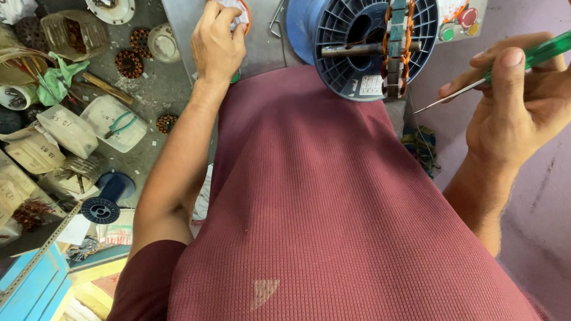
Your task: The person uses a screwdriver to adjust and secure copper windings on a motor stator. They repeatedly insert small white insulating pieces between the coils and press them into place with the tool. The work is performed on a workbench with other motor parts and tools nearby.
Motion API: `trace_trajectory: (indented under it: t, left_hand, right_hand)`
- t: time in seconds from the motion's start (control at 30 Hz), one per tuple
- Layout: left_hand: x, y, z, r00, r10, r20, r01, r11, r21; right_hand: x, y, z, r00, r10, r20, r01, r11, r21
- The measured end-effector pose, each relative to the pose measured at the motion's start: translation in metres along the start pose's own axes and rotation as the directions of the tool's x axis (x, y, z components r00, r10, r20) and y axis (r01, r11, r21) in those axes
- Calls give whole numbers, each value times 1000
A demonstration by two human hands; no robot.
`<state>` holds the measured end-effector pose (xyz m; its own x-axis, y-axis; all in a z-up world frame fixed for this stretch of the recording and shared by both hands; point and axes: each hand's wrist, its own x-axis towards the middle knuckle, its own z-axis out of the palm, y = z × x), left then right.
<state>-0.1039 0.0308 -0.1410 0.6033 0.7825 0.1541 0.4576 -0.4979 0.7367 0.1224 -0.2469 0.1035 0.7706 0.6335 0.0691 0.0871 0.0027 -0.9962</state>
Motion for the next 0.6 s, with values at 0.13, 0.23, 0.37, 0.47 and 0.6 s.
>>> trace_trajectory:
  t: [0.13,0.23,0.37,0.47,0.6]
  left_hand:
    - [2,10,-7,1000,-24,-7,24,1000,-5]
    - [2,15,-14,993,2,-118,-9,999,-51]
    - [-2,9,-19,976,-216,-40,202,953,-224]
    - [1,-3,-19,957,-284,-61,251,913,-322]
    - [1,-16,-13,945,-322,-58,288,902,-322]
  right_hand:
    - [-1,-6,-1,1000,12,4,-12,1000,9]
    - [5,-6,-1,1000,16,0,-16,1000,8]
    - [5,-8,-1,999,40,-12,-40,999,7]
    - [5,-5,2,999,41,27,-41,999,30]
    - [2,-3,6,995,45,92,-51,996,68]
